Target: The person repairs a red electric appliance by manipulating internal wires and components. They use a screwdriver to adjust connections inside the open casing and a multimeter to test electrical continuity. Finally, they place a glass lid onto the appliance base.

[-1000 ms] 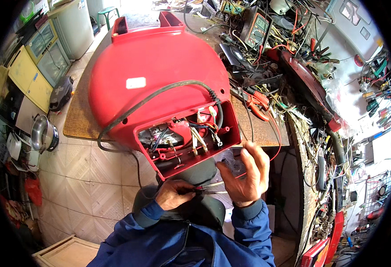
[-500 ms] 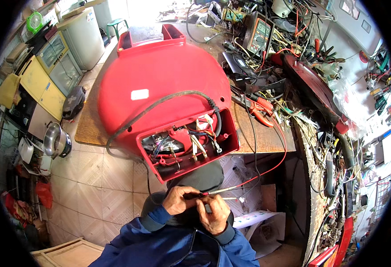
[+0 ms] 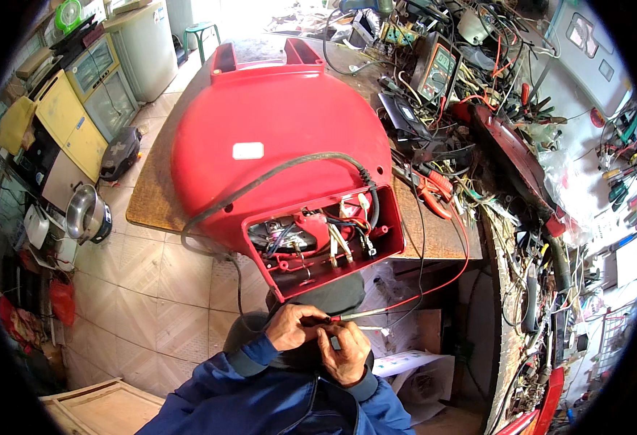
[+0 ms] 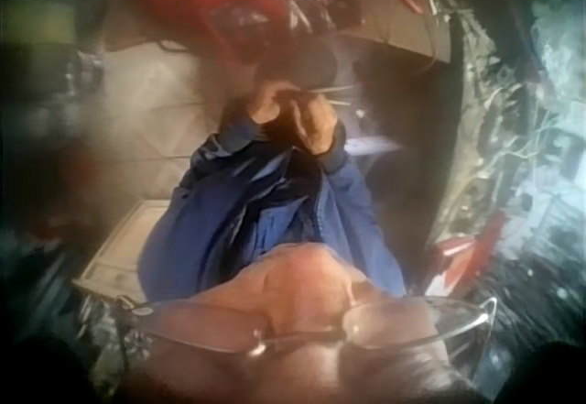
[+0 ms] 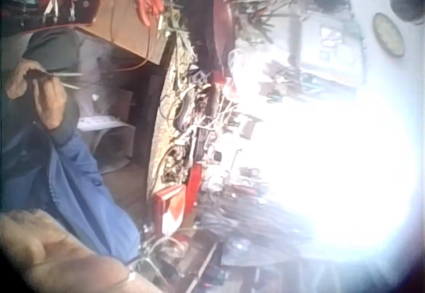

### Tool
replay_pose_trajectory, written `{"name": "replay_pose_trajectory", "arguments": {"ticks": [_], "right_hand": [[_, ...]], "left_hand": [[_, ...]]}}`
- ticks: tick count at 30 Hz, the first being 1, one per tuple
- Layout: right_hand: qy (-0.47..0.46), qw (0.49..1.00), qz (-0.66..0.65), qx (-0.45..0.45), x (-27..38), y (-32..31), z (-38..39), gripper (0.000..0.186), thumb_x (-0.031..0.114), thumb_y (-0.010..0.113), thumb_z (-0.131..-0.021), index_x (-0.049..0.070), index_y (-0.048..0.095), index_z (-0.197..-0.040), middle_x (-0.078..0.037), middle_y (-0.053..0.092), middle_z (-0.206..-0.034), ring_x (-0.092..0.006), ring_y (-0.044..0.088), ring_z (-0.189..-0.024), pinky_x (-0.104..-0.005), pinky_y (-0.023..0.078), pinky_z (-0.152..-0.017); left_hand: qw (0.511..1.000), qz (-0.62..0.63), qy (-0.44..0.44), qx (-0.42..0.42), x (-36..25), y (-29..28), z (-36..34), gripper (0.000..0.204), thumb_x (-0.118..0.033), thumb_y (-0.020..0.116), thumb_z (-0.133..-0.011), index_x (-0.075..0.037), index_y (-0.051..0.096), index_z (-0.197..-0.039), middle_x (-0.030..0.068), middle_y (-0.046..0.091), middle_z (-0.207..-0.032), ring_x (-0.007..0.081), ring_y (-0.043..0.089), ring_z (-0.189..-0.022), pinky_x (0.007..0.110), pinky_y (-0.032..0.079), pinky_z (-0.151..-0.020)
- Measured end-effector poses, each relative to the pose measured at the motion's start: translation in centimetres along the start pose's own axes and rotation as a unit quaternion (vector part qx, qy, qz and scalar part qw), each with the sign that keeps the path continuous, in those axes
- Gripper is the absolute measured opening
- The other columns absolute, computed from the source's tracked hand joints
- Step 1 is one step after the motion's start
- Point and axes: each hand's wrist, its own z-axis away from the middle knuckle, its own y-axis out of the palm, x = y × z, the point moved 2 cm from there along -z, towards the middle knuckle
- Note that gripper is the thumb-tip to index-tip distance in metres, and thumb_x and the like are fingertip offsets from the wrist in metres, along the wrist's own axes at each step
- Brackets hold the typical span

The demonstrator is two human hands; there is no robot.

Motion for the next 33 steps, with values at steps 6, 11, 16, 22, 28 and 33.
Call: {"name": "replay_pose_trajectory", "arguments": {"ticks": [6, 11, 16, 22, 28, 33], "right_hand": [[-0.004, 1.000, 0.008, 0.020, 0.7, 0.2, -0.3, 0.018, 0.001, 0.082, -0.077, 0.002, 0.069, -0.089, -0.013, 0.067, -0.083, -0.0302, 0.068, -0.072, -0.0379, 0.054, -0.063], [-0.008, 1.000, 0.011, 0.025, 0.8, 0.2, -0.2, 0.018, 0.002, 0.082, -0.079, 0.000, 0.069, -0.092, -0.014, 0.068, -0.086, -0.0309, 0.069, -0.073, -0.0366, 0.054, -0.064], [-0.029, 0.995, 0.084, 0.054, 0.7, -0.9, -1.6, 0.038, 0.005, 0.080, -0.075, 0.001, 0.066, -0.110, -0.018, 0.067, -0.107, -0.0357, 0.067, -0.098, -0.0445, 0.052, -0.084], [-0.016, 0.969, 0.135, 0.207, -1.0, -2.1, -1.9, 0.058, 0.022, 0.078, -0.075, 0.001, 0.062, -0.126, -0.020, 0.064, -0.121, -0.0386, 0.059, -0.116, -0.0559, 0.038, -0.109], [-0.017, 0.967, 0.132, 0.218, -1.4, -2.3, -1.2, 0.057, 0.021, 0.077, -0.074, 0.001, 0.062, -0.126, -0.020, 0.064, -0.122, -0.0383, 0.059, -0.117, -0.0560, 0.038, -0.109], [-0.011, 0.958, 0.160, 0.239, -1.7, -3.1, -0.8, 0.062, 0.022, 0.076, -0.072, 0.000, 0.060, -0.128, -0.020, 0.063, -0.124, -0.0370, 0.057, -0.120, -0.0577, 0.036, -0.111]], "left_hand": [[1.000, 0.016, 0.022, -0.008, -0.4, -0.2, 0.2, 0.029, -0.003, 0.078, -0.084, -0.001, 0.073, -0.112, 0.0108, 0.077, -0.099, 0.0128, 0.071, -0.089, 0.029, 0.057, -0.078], [0.999, 0.015, 0.029, -0.014, -0.9, -0.4, 0.2, 0.028, -0.004, 0.078, -0.084, 0.000, 0.073, -0.112, 0.0105, 0.077, -0.097, 0.0127, 0.071, -0.088, 0.029, 0.057, -0.078], [0.998, 0.016, -0.055, -0.006, -1.5, -0.7, 0.1, 0.024, -0.006, 0.074, -0.086, 0.003, 0.073, -0.109, 0.0100, 0.077, -0.094, 0.0123, 0.071, -0.086, 0.027, 0.057, -0.078], [0.997, 0.063, -0.049, -0.012, -1.1, -0.4, 0.2, 0.024, -0.011, 0.073, -0.088, 0.005, 0.072, -0.107, 0.0098, 0.077, -0.095, 0.0101, 0.070, -0.084, 0.026, 0.056, -0.076], [0.998, 0.031, -0.042, -0.025, -0.6, -0.2, 0.4, 0.029, -0.016, 0.076, -0.089, 0.005, 0.072, -0.109, 0.0111, 0.077, -0.093, 0.0112, 0.071, -0.085, 0.027, 0.056, -0.075], [0.998, 0.028, -0.058, -0.011, -0.8, 0.1, 0.2, 0.031, -0.017, 0.078, -0.088, 0.005, 0.073, -0.110, 0.0117, 0.077, -0.094, 0.0131, 0.071, -0.086, 0.029, 0.056, -0.076]]}}
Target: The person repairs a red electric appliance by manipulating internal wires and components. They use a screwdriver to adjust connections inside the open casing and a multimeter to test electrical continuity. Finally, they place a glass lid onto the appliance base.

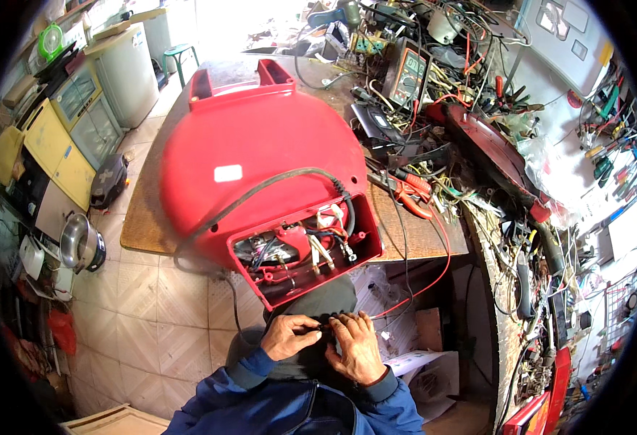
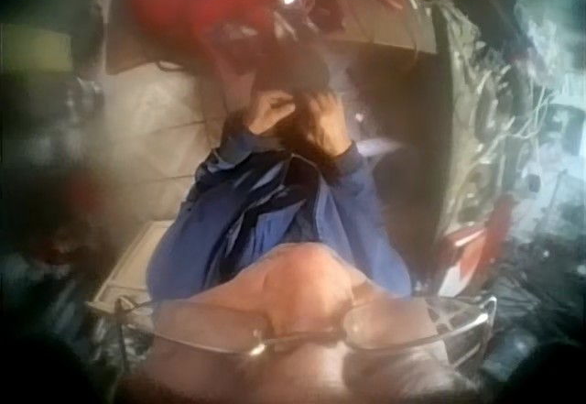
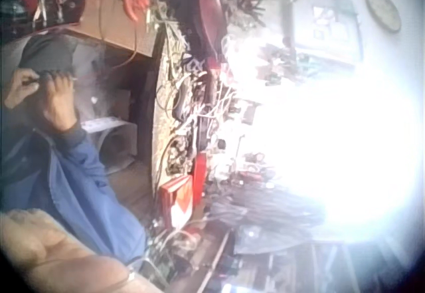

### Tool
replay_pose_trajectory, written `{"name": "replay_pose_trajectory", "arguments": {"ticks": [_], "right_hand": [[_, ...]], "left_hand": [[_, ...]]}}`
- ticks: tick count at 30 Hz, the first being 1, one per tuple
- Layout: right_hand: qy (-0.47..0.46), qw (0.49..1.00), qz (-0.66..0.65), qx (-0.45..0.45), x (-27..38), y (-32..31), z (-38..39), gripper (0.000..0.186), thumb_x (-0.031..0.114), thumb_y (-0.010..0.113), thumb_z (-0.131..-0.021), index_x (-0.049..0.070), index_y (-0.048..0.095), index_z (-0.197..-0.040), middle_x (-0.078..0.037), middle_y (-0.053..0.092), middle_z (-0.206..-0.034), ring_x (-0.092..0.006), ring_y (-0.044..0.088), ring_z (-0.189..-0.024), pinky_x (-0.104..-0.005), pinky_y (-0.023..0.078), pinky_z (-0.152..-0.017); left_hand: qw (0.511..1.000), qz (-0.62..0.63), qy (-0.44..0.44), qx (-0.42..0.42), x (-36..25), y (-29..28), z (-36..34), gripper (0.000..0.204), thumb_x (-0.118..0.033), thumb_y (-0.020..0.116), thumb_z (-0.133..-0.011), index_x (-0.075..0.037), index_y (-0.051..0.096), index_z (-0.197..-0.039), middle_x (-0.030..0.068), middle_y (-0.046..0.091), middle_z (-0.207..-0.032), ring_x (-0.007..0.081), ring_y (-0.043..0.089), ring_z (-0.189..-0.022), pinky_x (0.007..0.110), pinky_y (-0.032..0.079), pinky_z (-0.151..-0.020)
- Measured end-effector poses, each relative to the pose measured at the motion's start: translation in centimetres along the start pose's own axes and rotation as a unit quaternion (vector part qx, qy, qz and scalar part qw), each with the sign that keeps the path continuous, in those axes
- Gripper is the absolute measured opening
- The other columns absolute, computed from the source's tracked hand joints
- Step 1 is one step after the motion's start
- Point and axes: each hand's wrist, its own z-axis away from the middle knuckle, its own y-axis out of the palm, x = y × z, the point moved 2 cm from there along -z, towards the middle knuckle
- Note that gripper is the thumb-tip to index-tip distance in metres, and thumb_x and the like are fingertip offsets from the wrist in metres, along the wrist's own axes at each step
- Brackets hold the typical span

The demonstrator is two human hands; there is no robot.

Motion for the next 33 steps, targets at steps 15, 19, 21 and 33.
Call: {"name": "replay_pose_trajectory", "arguments": {"ticks": [15, 19, 21, 33], "right_hand": [[-0.050, 0.985, -0.050, -0.160, -0.3, -2.0, 0.1, 0.036, 0.012, 0.072, -0.082, 0.004, 0.066, -0.116, -0.016, 0.065, -0.110, -0.0330, 0.062, -0.100, -0.0489, 0.047, -0.094], [-0.017, 0.970, -0.083, -0.226, 1.1, -2.2, 2.3, 0.021, 0.012, 0.070, -0.084, 0.004, 0.067, -0.103, -0.018, 0.064, -0.101, -0.0366, 0.061, -0.087, -0.0468, 0.050, -0.078], [0.023, 0.963, -0.134, -0.233, 1.3, -1.5, 2.9, 0.016, 0.017, 0.070, -0.087, 0.002, 0.068, -0.094, -0.020, 0.065, -0.090, -0.0387, 0.061, -0.074, -0.0458, 0.051, -0.066], [0.276, 0.671, -0.674, -0.141, -1.3, 3.8, 2.9, 0.025, 0.016, 0.068, -0.099, -0.003, 0.067, -0.116, -0.004, 0.063, -0.076, -0.0115, 0.054, -0.058, -0.0276, 0.043, -0.051]], "left_hand": [[0.998, -0.001, -0.065, -0.023, -0.6, -0.1, -0.1, 0.029, -0.013, 0.078, -0.089, 0.004, 0.074, -0.112, 0.0099, 0.076, -0.096, 0.0119, 0.069, -0.086, 0.026, 0.055, -0.076], [0.997, 0.044, -0.061, -0.001, 0.6, -0.3, -0.2, 0.027, -0.009, 0.077, -0.090, 0.005, 0.073, -0.113, 0.0093, 0.076, -0.101, 0.0120, 0.070, -0.092, 0.025, 0.056, -0.080], [0.999, 0.036, -0.032, 0.000, 0.4, -0.2, -0.2, 0.026, -0.008, 0.077, -0.090, 0.005, 0.073, -0.113, 0.0088, 0.076, -0.102, 0.0116, 0.070, -0.092, 0.025, 0.056, -0.081], [0.998, 0.051, -0.007, 0.020, -1.2, 0.3, 1.4, 0.029, -0.006, 0.076, -0.091, 0.004, 0.070, -0.117, 0.0085, 0.074, -0.111, 0.0119, 0.069, -0.097, 0.025, 0.056, -0.085]]}}
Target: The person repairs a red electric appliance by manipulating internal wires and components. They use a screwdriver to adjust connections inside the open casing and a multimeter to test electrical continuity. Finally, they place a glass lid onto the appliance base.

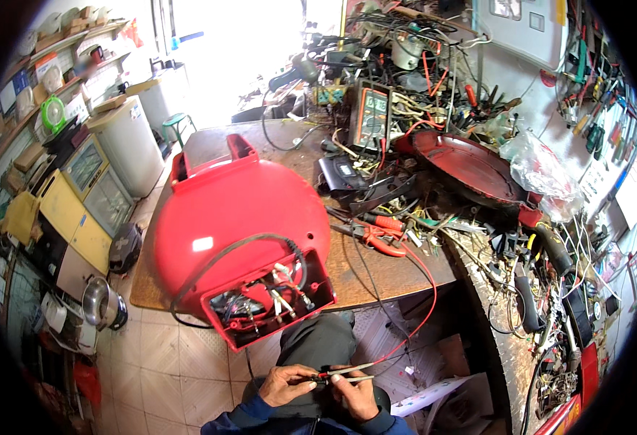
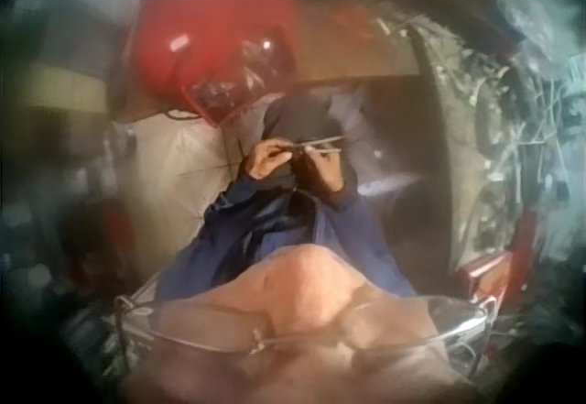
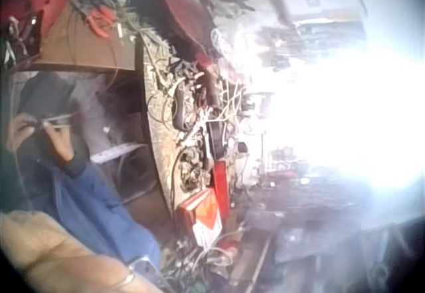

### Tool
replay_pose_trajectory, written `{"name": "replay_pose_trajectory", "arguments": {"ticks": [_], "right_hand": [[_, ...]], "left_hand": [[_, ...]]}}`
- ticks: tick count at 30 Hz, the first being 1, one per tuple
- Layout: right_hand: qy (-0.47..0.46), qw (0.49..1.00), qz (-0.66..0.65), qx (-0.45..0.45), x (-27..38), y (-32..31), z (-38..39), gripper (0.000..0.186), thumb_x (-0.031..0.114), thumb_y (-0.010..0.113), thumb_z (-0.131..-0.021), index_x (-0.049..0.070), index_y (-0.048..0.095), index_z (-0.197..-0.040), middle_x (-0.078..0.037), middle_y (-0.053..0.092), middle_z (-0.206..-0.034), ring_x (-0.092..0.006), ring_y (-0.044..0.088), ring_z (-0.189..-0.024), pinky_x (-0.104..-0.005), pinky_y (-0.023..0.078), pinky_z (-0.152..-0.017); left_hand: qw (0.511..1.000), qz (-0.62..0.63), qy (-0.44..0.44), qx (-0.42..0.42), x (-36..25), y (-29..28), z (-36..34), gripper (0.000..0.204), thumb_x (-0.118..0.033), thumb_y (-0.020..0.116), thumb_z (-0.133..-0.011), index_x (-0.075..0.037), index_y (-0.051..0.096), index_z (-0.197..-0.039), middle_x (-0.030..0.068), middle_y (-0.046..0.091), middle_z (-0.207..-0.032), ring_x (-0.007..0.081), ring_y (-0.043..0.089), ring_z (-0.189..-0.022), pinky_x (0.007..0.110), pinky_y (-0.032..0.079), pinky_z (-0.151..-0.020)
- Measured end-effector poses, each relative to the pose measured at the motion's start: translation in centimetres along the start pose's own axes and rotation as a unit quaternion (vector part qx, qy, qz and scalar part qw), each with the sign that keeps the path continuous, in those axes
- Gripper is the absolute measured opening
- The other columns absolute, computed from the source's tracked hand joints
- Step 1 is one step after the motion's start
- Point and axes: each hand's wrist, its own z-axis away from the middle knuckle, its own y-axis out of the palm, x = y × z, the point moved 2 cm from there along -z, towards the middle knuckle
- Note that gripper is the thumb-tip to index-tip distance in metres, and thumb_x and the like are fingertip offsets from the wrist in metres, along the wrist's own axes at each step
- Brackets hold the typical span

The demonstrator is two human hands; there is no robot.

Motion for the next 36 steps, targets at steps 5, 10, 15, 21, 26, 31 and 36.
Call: {"name": "replay_pose_trajectory", "arguments": {"ticks": [5, 10, 15, 21, 26, 31, 36], "right_hand": [[0.016, 0.998, -0.060, 0.017, -1.0, -0.5, -0.4, 0.021, 0.012, 0.064, -0.100, -0.005, 0.069, -0.111, -0.008, 0.067, -0.077, -0.0131, 0.060, -0.060, -0.0270, 0.049, -0.053], [-0.033, 0.999, -0.032, -0.016, 1.6, -1.3, -0.8, 0.018, 0.012, 0.064, -0.098, -0.005, 0.071, -0.098, -0.010, 0.069, -0.081, -0.0144, 0.060, -0.061, -0.0284, 0.048, -0.053], [-0.011, 0.987, 0.161, -0.016, 5.8, -3.2, -1.5, 0.024, 0.014, 0.064, -0.098, 0.001, 0.068, -0.078, -0.001, 0.062, -0.064, -0.0091, 0.052, -0.053, -0.0265, 0.041, -0.049], [-0.020, 0.939, 0.336, -0.071, 5.9, -9.3, -4.5, 0.031, 0.017, 0.067, -0.094, 0.000, 0.064, -0.068, 0.000, 0.054, -0.054, -0.0089, 0.050, -0.049, -0.0302, 0.038, -0.045], [0.100, 0.930, 0.329, -0.125, 1.7, -14.1, -4.7, 0.032, 0.025, 0.071, -0.092, -0.002, 0.069, -0.076, -0.007, 0.063, -0.062, -0.0140, 0.056, -0.048, -0.0302, 0.043, -0.044], [0.171, 0.816, 0.547, -0.080, -0.1, -14.1, -3.2, 0.046, 0.034, 0.076, -0.090, -0.012, 0.072, -0.096, -0.019, 0.073, -0.079, -0.0216, 0.068, -0.060, -0.0365, 0.054, -0.055], [-0.098, 0.771, 0.627, -0.047, 5.2, -7.1, -0.4, 0.031, 0.023, 0.078, -0.085, -0.006, 0.072, -0.092, -0.022, 0.069, -0.075, -0.0307, 0.069, -0.063, -0.0391, 0.054, -0.061]], "left_hand": [[1.000, -0.013, -0.002, 0.014, 0.0, 0.4, 0.8, 0.032, -0.010, 0.077, -0.092, 0.003, 0.069, -0.120, 0.0068, 0.073, -0.109, 0.0103, 0.068, -0.098, 0.025, 0.056, -0.086], [0.998, 0.036, -0.009, 0.052, 0.5, -0.5, 1.2, 0.047, -0.014, 0.080, -0.091, 0.001, 0.061, -0.132, 0.0049, 0.070, -0.115, 0.0093, 0.063, -0.105, 0.027, 0.052, -0.093], [0.999, 0.045, 0.021, -0.008, 0.8, -2.0, 2.6, 0.052, -0.010, 0.081, -0.088, 0.001, 0.059, -0.134, 0.0016, 0.066, -0.111, 0.0090, 0.061, -0.101, 0.026, 0.051, -0.092], [0.996, 0.057, 0.000, -0.067, -0.6, -4.8, 5.1, 0.046, -0.004, 0.078, -0.089, 0.001, 0.060, -0.132, 0.0021, 0.067, -0.114, 0.0091, 0.063, -0.105, 0.026, 0.051, -0.094], [0.984, 0.119, 0.019, -0.132, -0.4, -7.1, 7.3, 0.042, -0.005, 0.076, -0.091, 0.002, 0.061, -0.130, 0.0025, 0.068, -0.105, 0.0080, 0.064, -0.088, 0.024, 0.053, -0.078], [0.976, 0.100, 0.017, -0.194, -2.3, -9.3, 9.5, 0.035, -0.009, 0.072, -0.093, 0.001, 0.061, -0.125, 0.0032, 0.066, -0.097, 0.0068, 0.058, -0.074, 0.022, 0.050, -0.068], [0.956, 0.016, 0.072, -0.284, -4.1, -11.9, 10.1, 0.047, -0.008, 0.086, -0.076, -0.002, 0.061, -0.116, -0.0048, 0.054, -0.084, 0.0057, 0.051, -0.074, 0.023, 0.046, -0.069]]}}
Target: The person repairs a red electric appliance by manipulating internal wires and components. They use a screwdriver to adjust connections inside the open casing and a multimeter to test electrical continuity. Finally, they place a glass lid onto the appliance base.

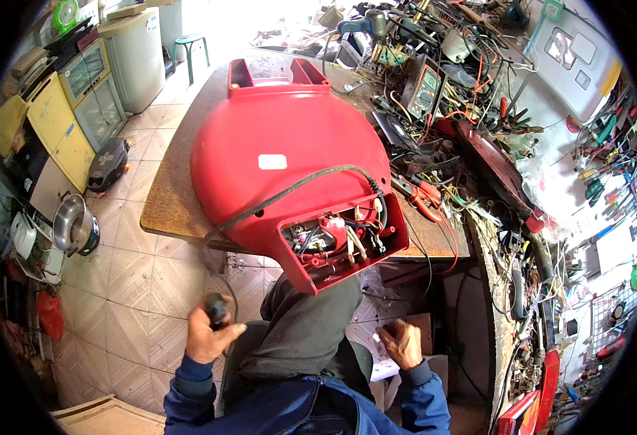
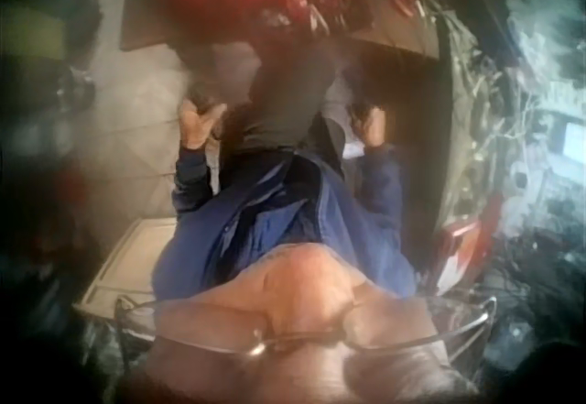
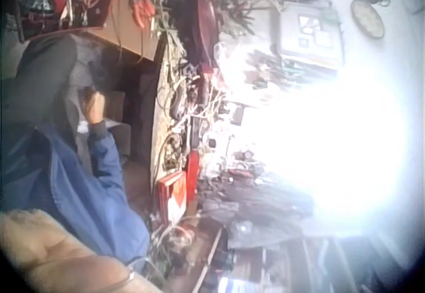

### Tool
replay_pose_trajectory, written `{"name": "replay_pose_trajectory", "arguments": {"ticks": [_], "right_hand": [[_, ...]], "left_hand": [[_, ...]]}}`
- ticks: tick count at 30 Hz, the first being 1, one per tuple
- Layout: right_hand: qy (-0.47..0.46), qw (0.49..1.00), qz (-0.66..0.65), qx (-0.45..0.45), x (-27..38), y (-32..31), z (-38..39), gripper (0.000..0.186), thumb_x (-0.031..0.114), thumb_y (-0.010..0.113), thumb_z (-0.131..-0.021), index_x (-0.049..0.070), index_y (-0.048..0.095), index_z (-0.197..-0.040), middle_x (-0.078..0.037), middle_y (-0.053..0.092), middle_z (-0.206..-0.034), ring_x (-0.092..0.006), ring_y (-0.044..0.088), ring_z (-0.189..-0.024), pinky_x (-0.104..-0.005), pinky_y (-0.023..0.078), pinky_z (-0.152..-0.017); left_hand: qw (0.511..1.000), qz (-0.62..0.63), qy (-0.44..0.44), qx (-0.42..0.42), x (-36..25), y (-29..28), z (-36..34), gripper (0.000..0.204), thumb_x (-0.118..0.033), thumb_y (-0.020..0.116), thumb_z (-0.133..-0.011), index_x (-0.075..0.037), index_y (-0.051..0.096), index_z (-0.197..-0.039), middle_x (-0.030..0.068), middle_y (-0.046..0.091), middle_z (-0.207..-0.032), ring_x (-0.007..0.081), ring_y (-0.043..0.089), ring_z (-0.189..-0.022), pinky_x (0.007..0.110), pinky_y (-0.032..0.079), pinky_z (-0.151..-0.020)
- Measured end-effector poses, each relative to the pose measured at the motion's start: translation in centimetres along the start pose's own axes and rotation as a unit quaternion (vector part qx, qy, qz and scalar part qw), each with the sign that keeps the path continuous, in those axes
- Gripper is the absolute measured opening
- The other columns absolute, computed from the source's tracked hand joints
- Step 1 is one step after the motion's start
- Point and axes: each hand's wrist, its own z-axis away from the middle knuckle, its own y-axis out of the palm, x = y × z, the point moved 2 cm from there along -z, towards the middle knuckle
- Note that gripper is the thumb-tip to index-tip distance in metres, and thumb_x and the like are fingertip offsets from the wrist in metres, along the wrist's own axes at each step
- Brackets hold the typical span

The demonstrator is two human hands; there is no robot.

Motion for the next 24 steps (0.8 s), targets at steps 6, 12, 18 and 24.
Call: {"name": "replay_pose_trajectory", "arguments": {"ticks": [6, 12, 18, 24], "right_hand": [[-0.186, 0.960, 0.013, -0.209, 10.7, -4.7, -3.1, 0.042, 0.004, 0.081, -0.077, -0.003, 0.064, -0.115, -0.021, 0.068, -0.099, -0.0337, 0.069, -0.083, -0.0393, 0.056, -0.073], [-0.297, 0.899, 0.094, -0.307, 15.8, -5.7, -4.2, 0.097, 0.008, 0.089, -0.064, -0.001, 0.041, -0.148, -0.028, 0.048, -0.145, -0.0461, 0.052, -0.128, -0.0512, 0.044, -0.108], [-0.333, 0.893, 0.072, -0.293, 18.2, -5.2, -6.8, 0.109, 0.012, 0.092, -0.062, 0.000, 0.033, -0.153, -0.030, 0.043, -0.149, -0.0468, 0.046, -0.136, -0.0522, 0.041, -0.111], [-0.335, 0.895, 0.068, -0.286, 18.4, -4.7, -8.3, 0.109, 0.014, 0.093, -0.065, -0.003, 0.032, -0.153, -0.031, 0.049, -0.142, -0.0466, 0.053, -0.127, -0.0506, 0.045, -0.106]], "left_hand": [[0.984, -0.067, 0.118, -0.118, -4.5, -1.2, -1.9, 0.026, -0.018, 0.081, -0.085, -0.006, 0.058, -0.079, -0.0036, 0.052, -0.068, 0.0068, 0.046, -0.062, 0.025, 0.041, -0.058], [0.989, 0.126, 0.055, -0.056, -4.6, 0.4, -3.3, 0.042, -0.035, 0.071, -0.095, 0.003, 0.063, -0.111, 0.0109, 0.070, -0.092, 0.0182, 0.064, -0.081, 0.029, 0.050, -0.070], [0.951, 0.306, 0.050, 0.008, -4.8, 3.1, -4.3, 0.062, -0.038, 0.065, -0.100, 0.007, 0.049, -0.140, 0.0206, 0.064, -0.129, 0.0300, 0.065, -0.117, 0.041, 0.050, -0.099], [0.939, 0.339, 0.044, 0.046, -5.5, 4.7, -4.6, 0.059, -0.034, 0.063, -0.101, 0.006, 0.047, -0.142, 0.0242, 0.061, -0.134, 0.0348, 0.061, -0.125, 0.045, 0.048, -0.104]]}}
